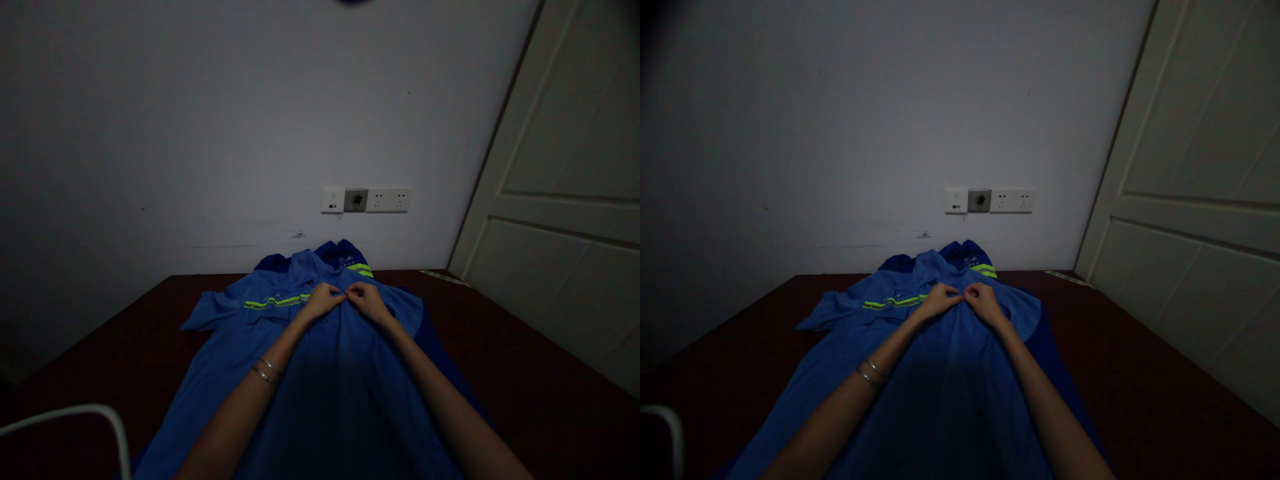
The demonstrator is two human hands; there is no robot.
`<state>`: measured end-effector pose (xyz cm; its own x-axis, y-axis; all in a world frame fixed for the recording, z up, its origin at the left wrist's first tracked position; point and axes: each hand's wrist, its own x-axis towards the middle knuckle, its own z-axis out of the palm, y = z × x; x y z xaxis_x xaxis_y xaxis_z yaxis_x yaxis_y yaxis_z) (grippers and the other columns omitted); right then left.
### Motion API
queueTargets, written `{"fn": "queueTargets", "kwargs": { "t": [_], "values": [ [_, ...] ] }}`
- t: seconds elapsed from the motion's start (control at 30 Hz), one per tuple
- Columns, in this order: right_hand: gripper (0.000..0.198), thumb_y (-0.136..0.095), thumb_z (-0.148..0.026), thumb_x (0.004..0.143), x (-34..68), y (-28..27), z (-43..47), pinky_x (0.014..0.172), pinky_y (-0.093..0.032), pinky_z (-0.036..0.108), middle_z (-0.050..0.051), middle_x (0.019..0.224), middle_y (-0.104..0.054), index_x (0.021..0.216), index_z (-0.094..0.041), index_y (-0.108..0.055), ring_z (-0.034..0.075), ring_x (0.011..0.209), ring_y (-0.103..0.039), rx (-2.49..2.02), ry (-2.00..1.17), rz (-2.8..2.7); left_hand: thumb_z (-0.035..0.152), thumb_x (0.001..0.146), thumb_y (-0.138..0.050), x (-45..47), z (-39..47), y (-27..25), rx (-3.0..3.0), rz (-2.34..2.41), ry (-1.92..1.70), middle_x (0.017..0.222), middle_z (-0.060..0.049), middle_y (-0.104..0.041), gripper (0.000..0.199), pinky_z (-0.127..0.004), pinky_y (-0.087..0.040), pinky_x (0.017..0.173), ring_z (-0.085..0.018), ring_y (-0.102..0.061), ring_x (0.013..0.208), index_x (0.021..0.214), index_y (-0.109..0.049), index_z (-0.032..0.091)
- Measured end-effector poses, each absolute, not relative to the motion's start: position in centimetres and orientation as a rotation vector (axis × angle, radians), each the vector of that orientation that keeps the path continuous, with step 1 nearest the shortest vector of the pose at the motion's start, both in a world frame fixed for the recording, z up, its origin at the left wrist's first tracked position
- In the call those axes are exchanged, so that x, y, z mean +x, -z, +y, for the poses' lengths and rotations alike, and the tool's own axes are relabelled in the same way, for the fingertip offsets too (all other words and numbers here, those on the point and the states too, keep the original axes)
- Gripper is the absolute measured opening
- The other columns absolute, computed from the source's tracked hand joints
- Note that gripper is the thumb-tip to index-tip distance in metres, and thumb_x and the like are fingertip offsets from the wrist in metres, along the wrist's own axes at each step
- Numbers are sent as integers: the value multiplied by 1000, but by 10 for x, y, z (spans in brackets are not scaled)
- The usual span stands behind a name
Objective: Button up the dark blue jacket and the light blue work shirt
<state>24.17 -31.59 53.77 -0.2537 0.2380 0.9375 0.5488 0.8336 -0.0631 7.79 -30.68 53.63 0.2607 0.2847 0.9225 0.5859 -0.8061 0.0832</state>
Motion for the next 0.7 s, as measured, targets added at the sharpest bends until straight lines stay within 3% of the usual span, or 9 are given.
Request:
{"fn": "queueTargets", "kwargs": {
  "t": [0.13, 0.37, 0.6, 0.7],
  "values": [
    [26, -49, -34, 74, 242, -538, -315, 38, -40, 19, 4, 67, -59, 79, -12, -63, 12, 53, -52, -590, 348, -1832, 30, 71, -59, 83, -305, -534, -2253, -810, 1664, 91, -5, -69, 29, -27, -45, 77, -20, -62, 83, 91, -69, 11],
    [16, -52, -25, 73, 240, -542, -322, 59, -42, 23, 4, 68, -62, 72, -13, -63, 13, 62, -55, -628, 647, -1823, 18, 70, -59, 92, -302, -530, -2178, -809, 1806, 90, -8, -69, 24, -27, -46, 80, -18, -62, 84, 90, -69, 8],
    [17, -47, -25, 79, 231, -538, -349, 61, -37, 23, 8, 83, -61, 78, -15, -60, 16, 74, -56, -935, 1089, -1810, 15, 69, -59, 92, -303, -528, -2079, -765, 1722, 94, -9, -69, 23, -28, -45, 83, -19, -62, 89, 90, -69, 12],
    [18, -44, -25, 82, 230, -538, -350, 63, -37, 23, 9, 86, -61, 80, -15, -59, 17, 77, -57, -970, 1133, -1818, 16, 70, -58, 91, -303, -528, -2039, -738, 1658, 92, -8, -69, 22, -28, -45, 81, -19, -62, 87, 90, -69, 12]
  ]
}}
